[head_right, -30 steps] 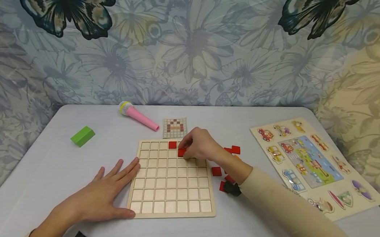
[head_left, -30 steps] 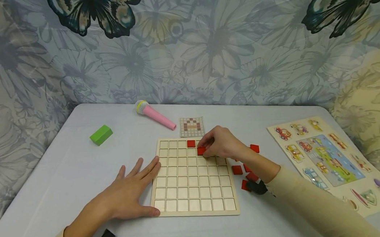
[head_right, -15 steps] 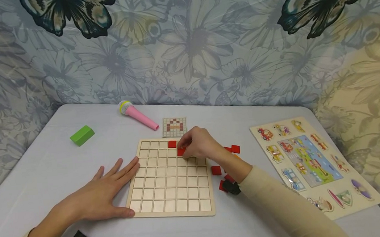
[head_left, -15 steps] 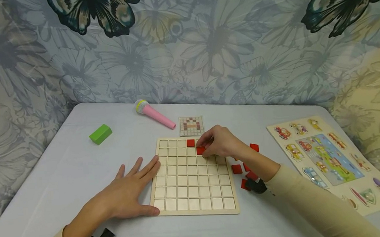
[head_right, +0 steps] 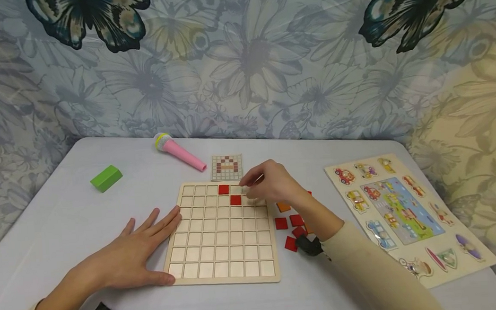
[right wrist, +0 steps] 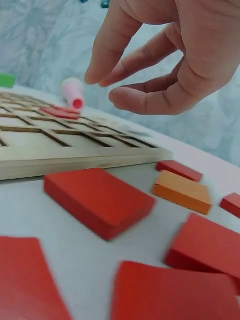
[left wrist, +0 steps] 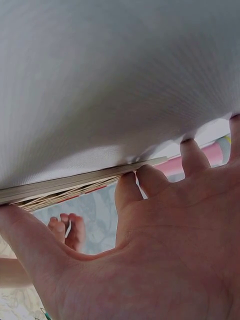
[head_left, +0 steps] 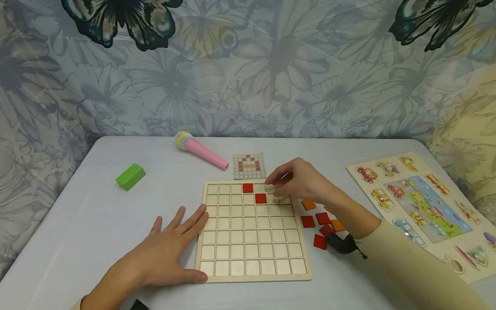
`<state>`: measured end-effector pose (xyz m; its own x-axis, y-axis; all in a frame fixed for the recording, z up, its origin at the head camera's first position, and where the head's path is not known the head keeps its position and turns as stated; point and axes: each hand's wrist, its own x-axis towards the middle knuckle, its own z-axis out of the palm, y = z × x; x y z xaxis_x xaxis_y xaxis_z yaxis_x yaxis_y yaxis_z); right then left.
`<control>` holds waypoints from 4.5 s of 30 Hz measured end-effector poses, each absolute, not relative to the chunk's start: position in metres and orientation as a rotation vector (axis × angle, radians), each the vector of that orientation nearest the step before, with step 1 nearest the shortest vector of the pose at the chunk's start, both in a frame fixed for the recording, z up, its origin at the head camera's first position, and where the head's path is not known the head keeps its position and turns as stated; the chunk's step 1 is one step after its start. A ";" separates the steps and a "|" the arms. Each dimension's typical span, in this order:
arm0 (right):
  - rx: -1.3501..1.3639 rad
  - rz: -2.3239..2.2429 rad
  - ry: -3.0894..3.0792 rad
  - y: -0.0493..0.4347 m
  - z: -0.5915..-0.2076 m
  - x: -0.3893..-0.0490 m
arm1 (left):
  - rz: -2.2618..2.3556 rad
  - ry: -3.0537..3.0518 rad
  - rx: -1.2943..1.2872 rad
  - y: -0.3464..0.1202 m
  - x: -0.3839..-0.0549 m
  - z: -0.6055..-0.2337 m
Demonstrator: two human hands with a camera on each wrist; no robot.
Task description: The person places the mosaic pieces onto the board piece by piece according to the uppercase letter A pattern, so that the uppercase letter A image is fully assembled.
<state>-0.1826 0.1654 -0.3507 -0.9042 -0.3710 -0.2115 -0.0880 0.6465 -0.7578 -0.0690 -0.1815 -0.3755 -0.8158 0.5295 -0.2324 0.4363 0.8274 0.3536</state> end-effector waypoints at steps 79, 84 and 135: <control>-0.170 -0.952 2.651 0.219 -0.367 -0.184 | 0.426 2.683 0.734 -0.183 -0.068 -0.377; -0.160 -0.927 2.687 0.220 -0.366 -0.182 | 0.426 2.677 0.731 -0.183 -0.068 -0.377; -0.432 -1.090 2.568 0.130 -0.359 -0.174 | 0.414 2.678 0.707 -0.181 -0.067 -0.378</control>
<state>-0.1739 0.1301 -0.3593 -0.9041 -0.3923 -0.1693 -0.1507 0.6635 -0.7328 -0.0673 -0.1813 -0.3776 -0.8186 0.5186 -0.2471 0.4198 0.8337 0.3588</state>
